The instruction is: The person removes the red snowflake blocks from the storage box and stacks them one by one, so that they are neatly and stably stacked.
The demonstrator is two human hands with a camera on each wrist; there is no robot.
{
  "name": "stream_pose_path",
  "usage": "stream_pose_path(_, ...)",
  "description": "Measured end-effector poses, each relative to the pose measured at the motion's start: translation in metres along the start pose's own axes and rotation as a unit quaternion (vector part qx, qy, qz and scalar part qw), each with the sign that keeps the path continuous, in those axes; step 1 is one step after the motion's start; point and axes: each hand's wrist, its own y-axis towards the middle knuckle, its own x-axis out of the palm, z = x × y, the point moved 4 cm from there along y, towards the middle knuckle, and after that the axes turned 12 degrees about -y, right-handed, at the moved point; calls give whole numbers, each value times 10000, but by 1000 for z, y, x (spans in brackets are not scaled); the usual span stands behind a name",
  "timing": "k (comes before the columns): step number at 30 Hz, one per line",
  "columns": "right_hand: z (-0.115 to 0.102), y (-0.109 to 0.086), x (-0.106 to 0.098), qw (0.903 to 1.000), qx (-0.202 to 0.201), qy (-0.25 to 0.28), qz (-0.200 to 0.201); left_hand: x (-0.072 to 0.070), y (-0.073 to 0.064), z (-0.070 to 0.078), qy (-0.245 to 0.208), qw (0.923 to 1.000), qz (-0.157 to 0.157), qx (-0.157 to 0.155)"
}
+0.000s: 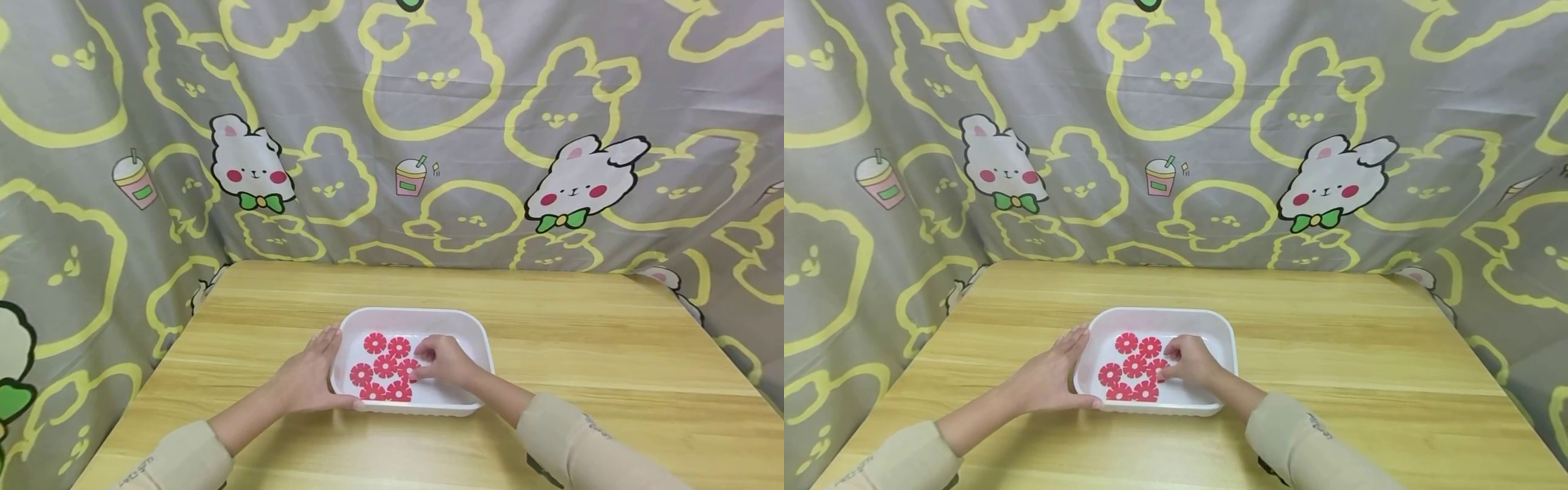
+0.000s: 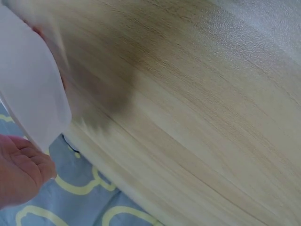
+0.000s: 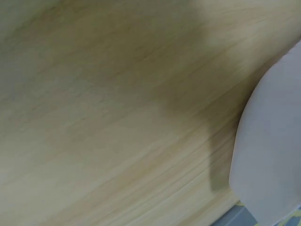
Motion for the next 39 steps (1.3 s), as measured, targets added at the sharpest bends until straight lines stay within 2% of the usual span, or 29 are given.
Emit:
stream_pose_path(14,2,0,-2,9941,-782,-477,-583,0,0,1,23,10000,-7,-1)
stream_pose_path(30,0,2,-2,9924,-967,-623,-437,1,0,-2,58,10000,46,41)
stream_pose_path(39,1,3,-2,9957,-666,-628,-159,1,0,-2,39,10000,74,50)
